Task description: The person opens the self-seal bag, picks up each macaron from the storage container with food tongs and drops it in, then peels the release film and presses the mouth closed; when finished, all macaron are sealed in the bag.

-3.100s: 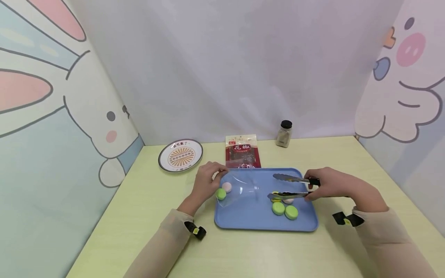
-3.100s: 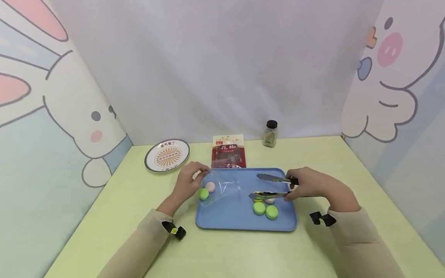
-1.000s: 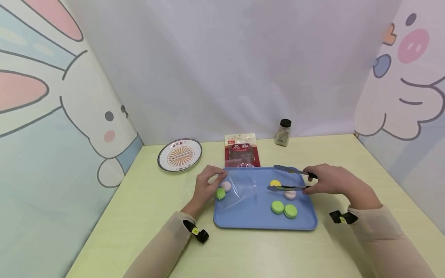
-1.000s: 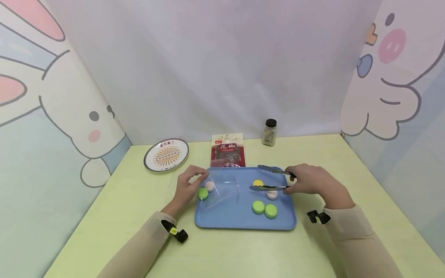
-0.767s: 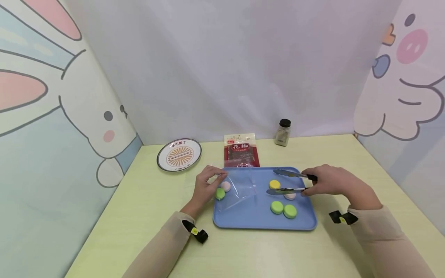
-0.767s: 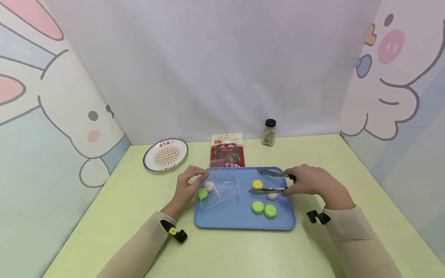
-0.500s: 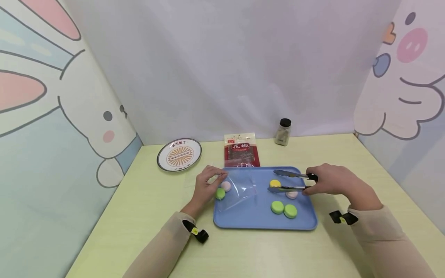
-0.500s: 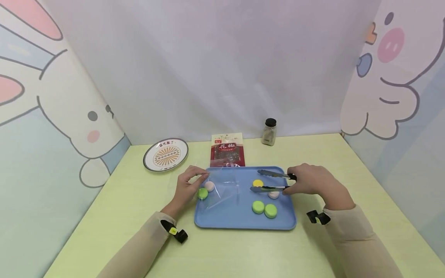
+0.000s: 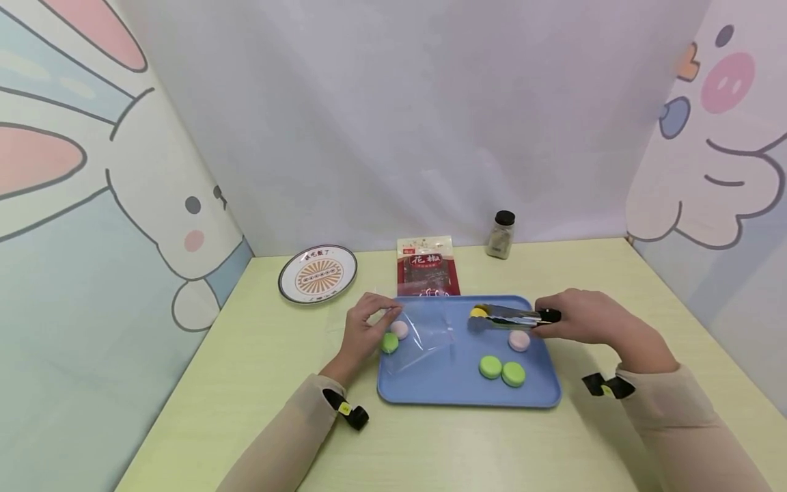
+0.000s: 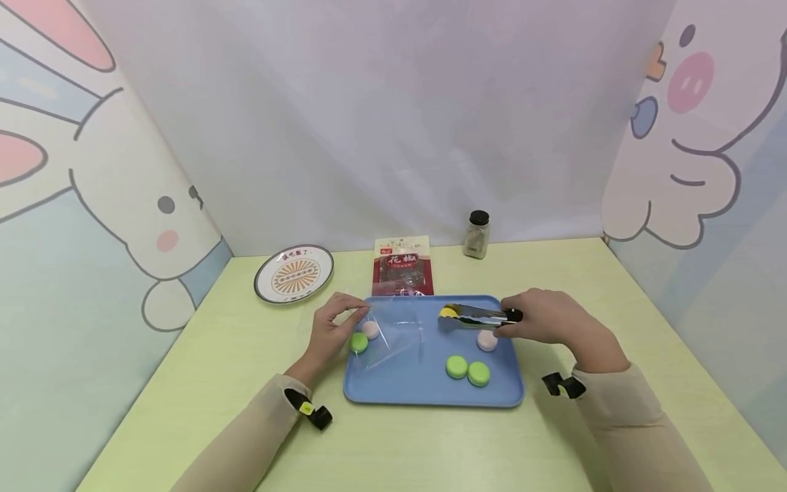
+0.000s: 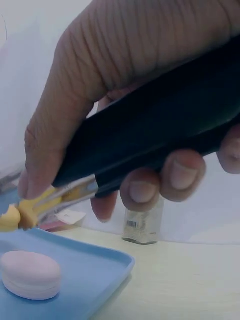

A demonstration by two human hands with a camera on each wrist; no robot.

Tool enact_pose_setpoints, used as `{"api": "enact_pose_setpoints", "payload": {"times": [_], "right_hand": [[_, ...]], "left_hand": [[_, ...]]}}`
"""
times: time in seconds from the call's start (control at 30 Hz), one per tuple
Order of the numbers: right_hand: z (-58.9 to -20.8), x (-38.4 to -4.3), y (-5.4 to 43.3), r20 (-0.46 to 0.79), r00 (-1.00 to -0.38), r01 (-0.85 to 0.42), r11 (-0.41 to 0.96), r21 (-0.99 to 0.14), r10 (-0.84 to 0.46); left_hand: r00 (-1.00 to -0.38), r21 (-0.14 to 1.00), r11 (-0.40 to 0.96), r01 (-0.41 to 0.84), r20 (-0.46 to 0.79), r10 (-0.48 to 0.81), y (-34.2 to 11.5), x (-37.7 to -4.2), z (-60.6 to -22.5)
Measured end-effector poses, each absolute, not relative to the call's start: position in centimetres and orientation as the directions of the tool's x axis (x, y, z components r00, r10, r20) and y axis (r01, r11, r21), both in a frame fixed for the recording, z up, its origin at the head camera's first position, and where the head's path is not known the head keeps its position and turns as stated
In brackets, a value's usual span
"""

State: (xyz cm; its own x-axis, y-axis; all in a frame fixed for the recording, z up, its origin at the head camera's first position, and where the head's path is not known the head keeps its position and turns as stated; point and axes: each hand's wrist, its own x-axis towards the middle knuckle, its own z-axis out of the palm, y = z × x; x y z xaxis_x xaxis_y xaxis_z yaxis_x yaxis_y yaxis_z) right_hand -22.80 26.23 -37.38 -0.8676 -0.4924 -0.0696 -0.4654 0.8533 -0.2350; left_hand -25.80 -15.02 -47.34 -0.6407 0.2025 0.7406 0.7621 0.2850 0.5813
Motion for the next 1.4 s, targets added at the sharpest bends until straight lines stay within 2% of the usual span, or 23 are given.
{"api": "enact_pose_setpoints", "payload": {"times": [0.2,0.43,0.57,0.77,0.9,1.03,1.2,1.4], "right_hand": [[-37.5,-23.2,25.3,0.001,-0.841,-0.521,0.808,-0.277,-0.542],[-38.2,-24.2,22.4,-0.001,-0.782,-0.588,0.739,-0.328,-0.623],[-38.1,-25.5,19.4,0.023,-0.754,-0.622,0.704,-0.343,-0.656],[-38.3,-26.9,14.8,0.046,-0.707,-0.682,0.664,-0.306,-0.705],[-38.7,-27.0,12.5,0.068,-0.717,-0.686,0.685,-0.246,-0.694],[-39.6,-26.7,10.7,0.109,-0.757,-0.652,0.734,-0.19,-0.644],[-40.9,-25.9,9.8,0.104,-0.795,-0.605,0.766,-0.219,-0.598],[-41.3,-25.1,9.5,0.135,-0.826,-0.562,0.781,-0.271,-0.547]], "left_hand": [[-0.597,0.542,0.286,0.79,0.786,0.162,-15.1,-26.0,-46.9],[-0.544,0.492,0.288,0.821,0.829,0.134,-14.6,-26.3,-47.3],[-0.537,0.498,0.276,0.822,0.839,0.084,-14.6,-26.1,-47.5],[-0.543,0.522,0.249,0.816,0.84,0.02,-14.8,-25.6,-47.7],[-0.541,0.524,0.217,0.824,0.841,0.024,-14.9,-25.5,-47.6],[-0.527,0.511,0.221,0.83,0.85,0.014,-14.9,-25.6,-47.5],[-0.545,0.526,0.242,0.815,0.839,0.011,-14.8,-25.7,-47.6],[-0.537,0.519,0.245,0.819,0.844,0.007,-15.0,-25.8,-47.6]]}}
